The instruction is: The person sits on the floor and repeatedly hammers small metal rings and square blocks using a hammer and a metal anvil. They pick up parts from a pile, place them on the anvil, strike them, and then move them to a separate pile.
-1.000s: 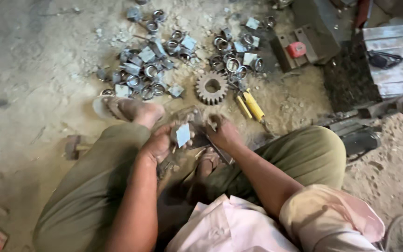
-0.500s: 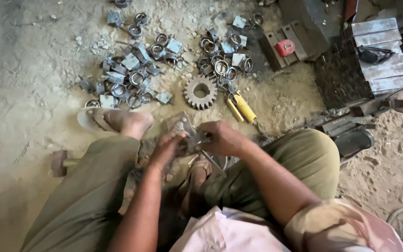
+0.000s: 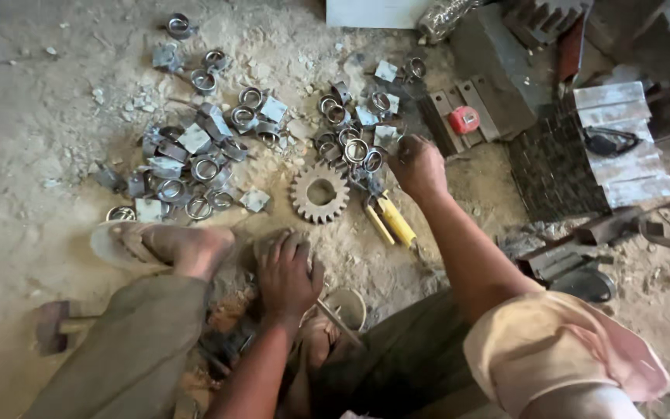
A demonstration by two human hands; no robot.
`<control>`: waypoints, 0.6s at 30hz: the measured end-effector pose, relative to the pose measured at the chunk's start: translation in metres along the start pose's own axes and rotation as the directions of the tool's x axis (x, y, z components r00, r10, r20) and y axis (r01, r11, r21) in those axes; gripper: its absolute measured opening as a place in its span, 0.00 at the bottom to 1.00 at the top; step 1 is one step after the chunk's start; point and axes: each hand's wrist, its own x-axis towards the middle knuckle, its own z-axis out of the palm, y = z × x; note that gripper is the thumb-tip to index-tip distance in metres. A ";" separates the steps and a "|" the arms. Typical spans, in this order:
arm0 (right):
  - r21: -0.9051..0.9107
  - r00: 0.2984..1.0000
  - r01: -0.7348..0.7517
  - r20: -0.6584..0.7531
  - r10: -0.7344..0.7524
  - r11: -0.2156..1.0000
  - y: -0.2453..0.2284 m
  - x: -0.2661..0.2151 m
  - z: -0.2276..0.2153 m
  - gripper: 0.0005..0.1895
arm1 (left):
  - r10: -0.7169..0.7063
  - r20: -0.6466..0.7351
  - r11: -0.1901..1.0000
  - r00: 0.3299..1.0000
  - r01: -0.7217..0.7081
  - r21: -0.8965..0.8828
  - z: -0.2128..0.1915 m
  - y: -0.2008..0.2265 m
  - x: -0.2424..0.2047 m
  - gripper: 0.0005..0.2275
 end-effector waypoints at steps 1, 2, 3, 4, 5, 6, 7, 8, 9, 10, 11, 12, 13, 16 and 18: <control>0.062 1.000 -0.024 -0.010 0.025 0.998 0.008 0.008 0.010 0.17 | -0.001 0.000 0.999 1.000 0.001 -0.035 0.000 -0.001 -0.002 0.16; 0.147 0.998 0.067 -0.018 -0.065 0.987 0.018 0.015 0.022 0.20 | 0.002 -0.001 0.997 1.000 -0.002 -0.071 0.001 0.000 -0.001 0.15; 0.231 0.988 0.157 -0.032 -0.154 0.960 0.025 0.022 0.038 0.22 | -0.008 0.008 0.996 1.000 0.009 -0.091 0.001 0.003 0.000 0.15; 0.316 0.969 0.246 -0.053 -0.242 0.916 0.032 0.030 0.052 0.25 | -0.019 0.017 0.994 1.000 0.021 -0.106 -0.001 0.003 0.000 0.14; 0.239 0.971 0.236 -0.025 -0.237 0.942 0.039 0.038 0.062 0.24 | -0.030 0.025 0.992 0.999 0.033 -0.121 -0.004 0.003 0.001 0.14; 0.158 0.973 0.225 0.004 -0.229 0.961 0.046 0.043 0.071 0.24 | -0.034 0.044 0.992 0.998 0.039 -0.120 -0.006 0.004 0.002 0.14; 0.076 0.975 0.215 0.033 -0.218 0.974 0.049 0.049 0.079 0.23 | -0.037 0.063 0.992 0.997 0.044 -0.118 -0.009 0.005 0.003 0.14; 0.091 0.993 0.113 0.030 -0.116 0.989 0.052 0.057 0.083 0.24 | -0.043 0.085 0.992 0.995 0.053 -0.117 -0.011 0.005 0.003 0.14; 0.105 0.999 0.010 0.030 -0.013 0.994 0.053 0.069 0.085 0.24 | -0.034 0.083 0.992 0.996 0.044 -0.120 -0.011 0.005 0.005 0.14; 0.119 0.996 -0.091 0.032 0.088 0.989 0.052 0.082 0.088 0.24 | -0.026 0.079 0.992 0.997 0.036 -0.121 -0.011 0.004 0.006 0.14; 0.100 0.999 -0.036 -0.035 0.040 0.994 0.054 0.094 0.089 0.22 | -0.019 0.076 0.992 0.997 0.028 -0.121 -0.010 0.003 0.006 0.13; 0.078 0.995 0.017 -0.103 -0.009 0.997 0.057 0.108 0.087 0.20 | -0.030 0.084 0.991 0.996 0.040 -0.124 -0.009 0.002 0.007 0.13; 0.011 0.993 0.030 -0.115 -0.029 0.999 0.059 0.122 0.086 0.19 | -0.042 0.092 0.991 0.995 0.053 -0.126 -0.006 0.002 0.007 0.13; -0.046 0.992 0.047 -0.115 -0.052 0.998 0.065 0.162 0.088 0.24 | -0.058 0.129 0.986 0.990 0.077 -0.147 -0.003 0.001 0.004 0.14; -0.115 0.991 0.111 -0.067 -0.119 0.987 0.066 0.189 0.092 0.30 | -0.052 0.144 0.984 0.988 0.076 -0.164 -0.003 -0.001 0.002 0.15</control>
